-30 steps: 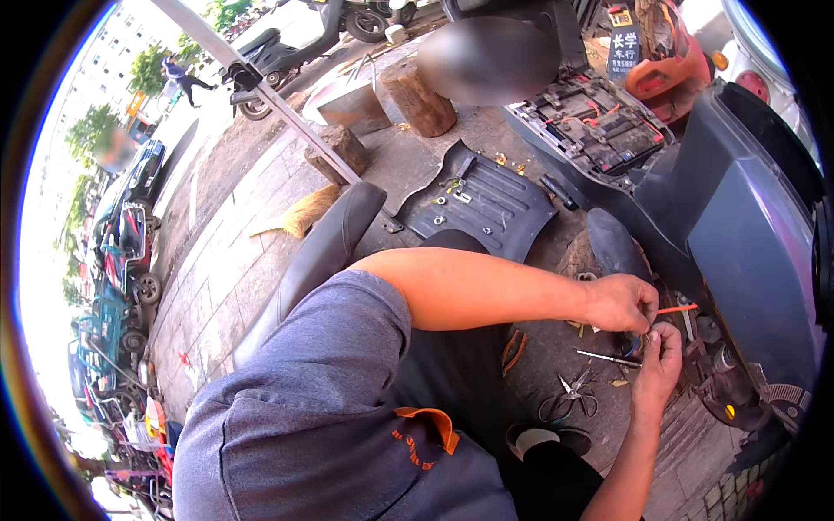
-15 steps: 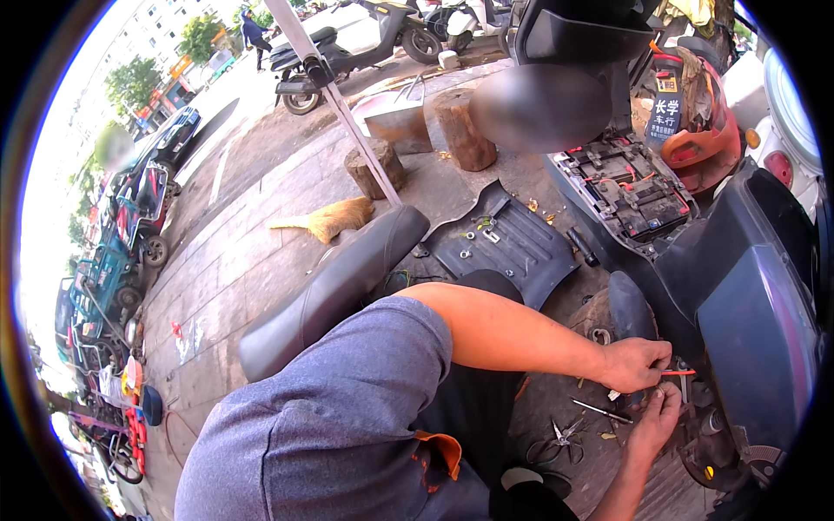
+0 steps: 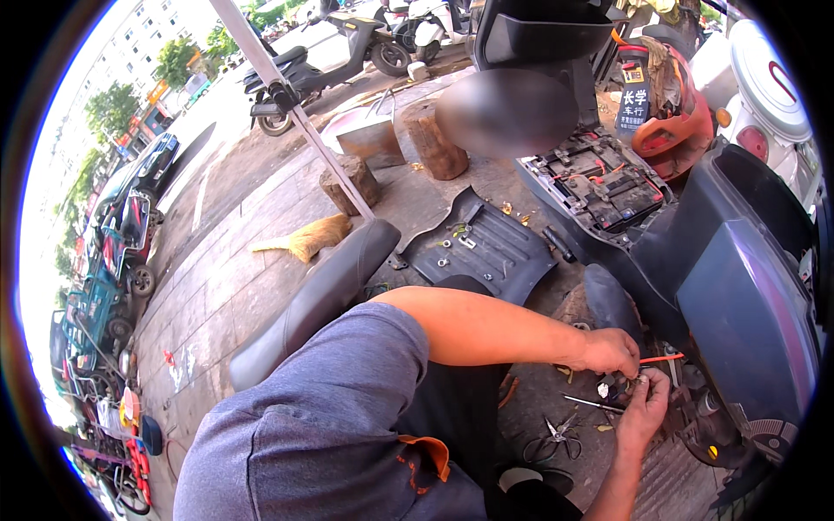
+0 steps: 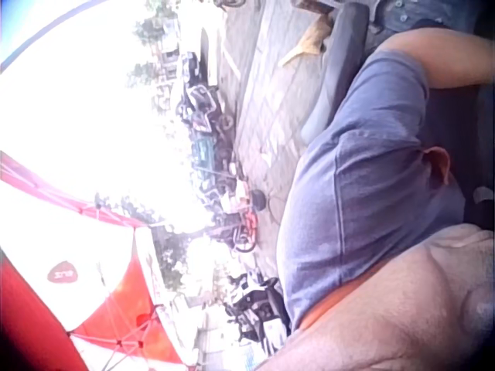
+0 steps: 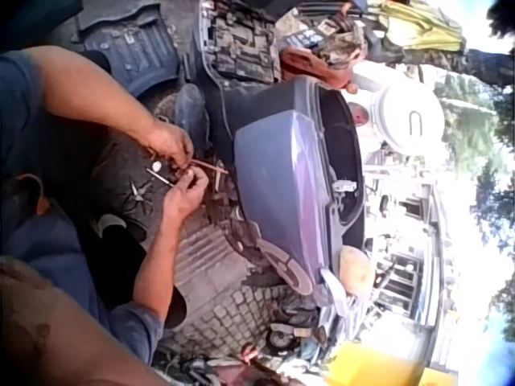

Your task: The person sits on a low stool and works on the exposed wiring of a scooter. They strip the ends of several colored wires, twist them together, and wrap the connections with black electrical tape. The person uses pliers and a screwdriver during the process before standing up and walking away.

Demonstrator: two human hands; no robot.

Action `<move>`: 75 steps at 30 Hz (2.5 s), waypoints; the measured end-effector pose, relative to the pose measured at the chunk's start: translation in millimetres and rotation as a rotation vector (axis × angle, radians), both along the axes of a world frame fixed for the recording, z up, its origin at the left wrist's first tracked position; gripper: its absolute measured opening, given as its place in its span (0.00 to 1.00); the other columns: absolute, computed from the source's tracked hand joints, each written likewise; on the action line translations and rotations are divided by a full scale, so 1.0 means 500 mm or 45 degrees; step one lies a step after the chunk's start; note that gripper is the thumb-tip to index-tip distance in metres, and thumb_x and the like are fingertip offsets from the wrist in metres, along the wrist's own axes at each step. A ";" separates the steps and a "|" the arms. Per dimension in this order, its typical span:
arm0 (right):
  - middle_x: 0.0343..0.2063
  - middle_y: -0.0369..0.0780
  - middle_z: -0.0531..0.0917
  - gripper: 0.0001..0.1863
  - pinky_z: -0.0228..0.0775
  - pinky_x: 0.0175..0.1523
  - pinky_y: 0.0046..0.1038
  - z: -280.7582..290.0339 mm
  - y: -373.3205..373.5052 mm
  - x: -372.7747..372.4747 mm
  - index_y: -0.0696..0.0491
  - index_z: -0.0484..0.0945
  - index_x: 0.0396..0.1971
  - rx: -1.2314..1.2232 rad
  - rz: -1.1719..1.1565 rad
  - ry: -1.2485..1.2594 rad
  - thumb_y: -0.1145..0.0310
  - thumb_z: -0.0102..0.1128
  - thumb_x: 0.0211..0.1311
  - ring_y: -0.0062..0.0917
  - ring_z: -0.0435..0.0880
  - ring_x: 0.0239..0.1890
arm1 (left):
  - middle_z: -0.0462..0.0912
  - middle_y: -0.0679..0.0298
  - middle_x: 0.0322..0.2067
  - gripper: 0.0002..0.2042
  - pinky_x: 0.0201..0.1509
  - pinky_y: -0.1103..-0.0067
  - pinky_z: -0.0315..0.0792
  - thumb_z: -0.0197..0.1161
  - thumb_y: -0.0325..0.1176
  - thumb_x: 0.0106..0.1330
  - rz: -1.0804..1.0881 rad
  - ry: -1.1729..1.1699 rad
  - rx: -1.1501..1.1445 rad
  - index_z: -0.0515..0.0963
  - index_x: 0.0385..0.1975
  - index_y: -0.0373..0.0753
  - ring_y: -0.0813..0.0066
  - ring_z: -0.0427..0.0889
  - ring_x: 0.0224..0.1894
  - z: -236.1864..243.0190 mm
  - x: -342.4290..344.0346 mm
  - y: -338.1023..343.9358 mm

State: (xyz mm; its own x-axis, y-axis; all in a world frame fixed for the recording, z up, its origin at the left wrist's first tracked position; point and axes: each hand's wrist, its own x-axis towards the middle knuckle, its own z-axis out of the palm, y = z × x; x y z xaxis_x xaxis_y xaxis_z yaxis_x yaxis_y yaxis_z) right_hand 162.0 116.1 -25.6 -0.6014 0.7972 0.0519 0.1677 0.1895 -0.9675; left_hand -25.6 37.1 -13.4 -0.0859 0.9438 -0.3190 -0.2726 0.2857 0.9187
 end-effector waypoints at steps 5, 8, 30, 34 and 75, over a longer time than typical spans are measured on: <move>0.39 0.34 0.83 0.06 0.73 0.34 0.22 0.015 -0.004 0.005 0.57 0.80 0.51 0.096 -0.033 -0.046 0.73 0.56 0.83 0.15 0.77 0.29 | 0.85 0.67 0.26 0.04 0.32 0.78 0.70 0.72 0.30 0.63 0.054 0.010 0.016 0.85 0.29 0.37 0.79 0.79 0.28 -0.008 -0.002 0.003; 0.39 0.36 0.84 0.08 0.73 0.34 0.24 0.030 -0.005 0.014 0.59 0.81 0.51 0.170 -0.010 -0.188 0.73 0.57 0.81 0.17 0.78 0.29 | 0.85 0.67 0.27 0.04 0.36 0.79 0.72 0.70 0.28 0.63 0.072 -0.040 0.021 0.85 0.29 0.37 0.78 0.80 0.30 -0.008 -0.005 0.004; 0.36 0.46 0.79 0.03 0.73 0.47 0.40 0.044 0.004 0.042 0.61 0.76 0.40 0.501 0.066 -0.466 0.76 0.59 0.73 0.37 0.79 0.38 | 0.85 0.68 0.24 0.02 0.30 0.79 0.67 0.69 0.28 0.56 0.025 -0.114 0.000 0.87 0.26 0.39 0.78 0.78 0.25 0.007 -0.006 0.009; 0.29 0.37 0.78 0.05 0.69 0.37 0.30 0.023 0.022 0.040 0.59 0.76 0.38 0.343 0.062 -0.320 0.74 0.61 0.76 0.21 0.74 0.29 | 0.85 0.67 0.24 0.03 0.31 0.79 0.67 0.70 0.29 0.55 -0.103 0.009 0.054 0.87 0.28 0.38 0.78 0.78 0.27 -0.010 -0.009 0.006; 0.35 0.36 0.85 0.04 0.81 0.45 0.29 0.029 0.002 0.030 0.56 0.80 0.47 0.092 -0.058 -0.110 0.74 0.61 0.77 0.20 0.85 0.36 | 0.77 0.74 0.28 0.04 0.36 0.81 0.64 0.67 0.33 0.68 -0.245 0.001 -0.097 0.82 0.35 0.40 0.83 0.71 0.31 0.043 -0.021 -0.006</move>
State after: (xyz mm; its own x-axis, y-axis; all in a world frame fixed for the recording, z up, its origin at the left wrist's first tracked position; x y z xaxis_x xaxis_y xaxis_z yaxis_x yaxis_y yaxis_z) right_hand 177.1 117.3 -11.1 -0.5693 0.8199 0.0603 0.2595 0.2488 -0.9331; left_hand -36.1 34.1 8.1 0.0935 0.9161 -0.3899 -0.2052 0.4010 0.8928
